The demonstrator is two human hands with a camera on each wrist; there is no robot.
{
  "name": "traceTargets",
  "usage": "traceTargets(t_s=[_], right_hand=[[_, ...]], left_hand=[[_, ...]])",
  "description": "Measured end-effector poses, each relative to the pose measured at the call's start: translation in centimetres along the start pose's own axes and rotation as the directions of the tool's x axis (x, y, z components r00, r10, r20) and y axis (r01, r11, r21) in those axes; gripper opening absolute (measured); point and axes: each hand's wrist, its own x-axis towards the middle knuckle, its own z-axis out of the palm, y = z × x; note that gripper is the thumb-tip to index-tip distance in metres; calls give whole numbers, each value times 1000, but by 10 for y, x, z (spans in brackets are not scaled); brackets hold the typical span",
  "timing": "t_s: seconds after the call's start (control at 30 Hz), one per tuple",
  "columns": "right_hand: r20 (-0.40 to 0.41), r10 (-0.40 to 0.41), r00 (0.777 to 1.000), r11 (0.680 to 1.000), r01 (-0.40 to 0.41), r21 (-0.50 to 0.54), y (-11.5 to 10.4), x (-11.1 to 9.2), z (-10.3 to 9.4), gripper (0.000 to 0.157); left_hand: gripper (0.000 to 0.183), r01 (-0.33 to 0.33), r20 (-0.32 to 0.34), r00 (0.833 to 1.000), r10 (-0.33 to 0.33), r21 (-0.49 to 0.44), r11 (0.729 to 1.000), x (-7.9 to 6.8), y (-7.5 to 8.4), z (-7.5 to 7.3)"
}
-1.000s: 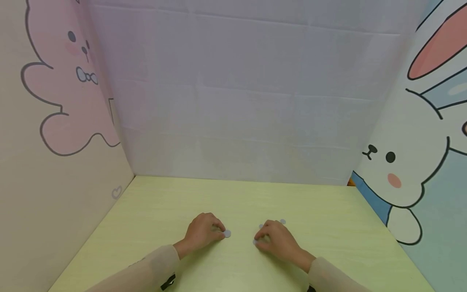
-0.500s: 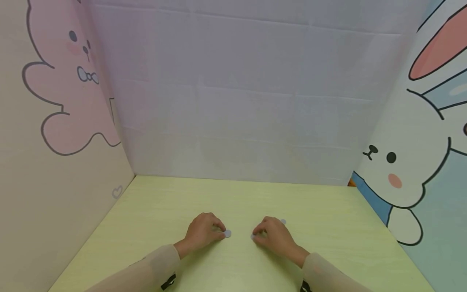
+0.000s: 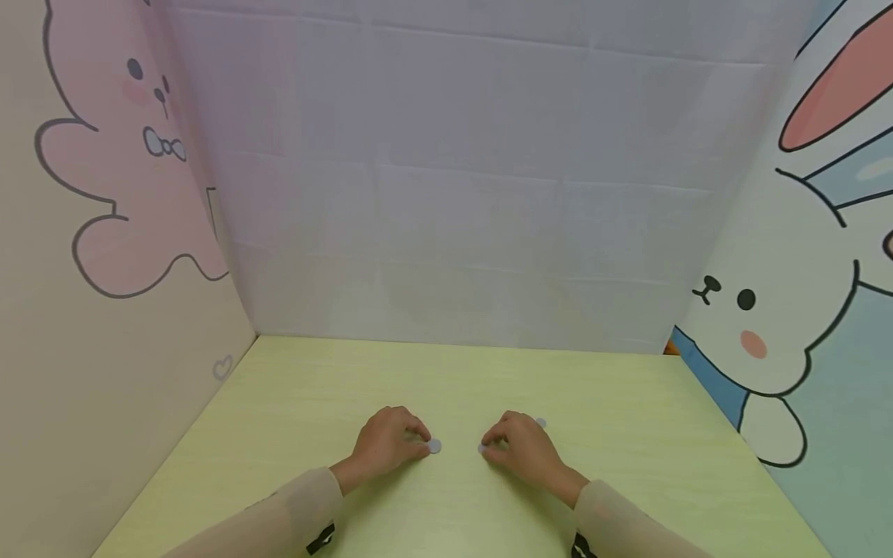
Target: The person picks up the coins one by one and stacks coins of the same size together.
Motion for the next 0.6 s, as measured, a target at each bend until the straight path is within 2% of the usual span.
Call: traceTargets(t_s=[0.17, 0.27, 0.6], right_hand=[[3, 10, 1000, 1000, -10, 6, 0, 0, 0, 6], [7, 17, 1000, 1000, -17, 9, 0, 0, -1, 7], [9, 1, 1000, 998, -1, 59, 1, -3, -5, 9]], left_hand=[[18, 3, 5, 1000, -3, 4, 1000, 2, -1, 0], [19, -18, -2, 1000, 18, 13, 1000, 5, 1, 1], [19, -77, 20, 997, 76, 50, 996, 16, 21, 11]])
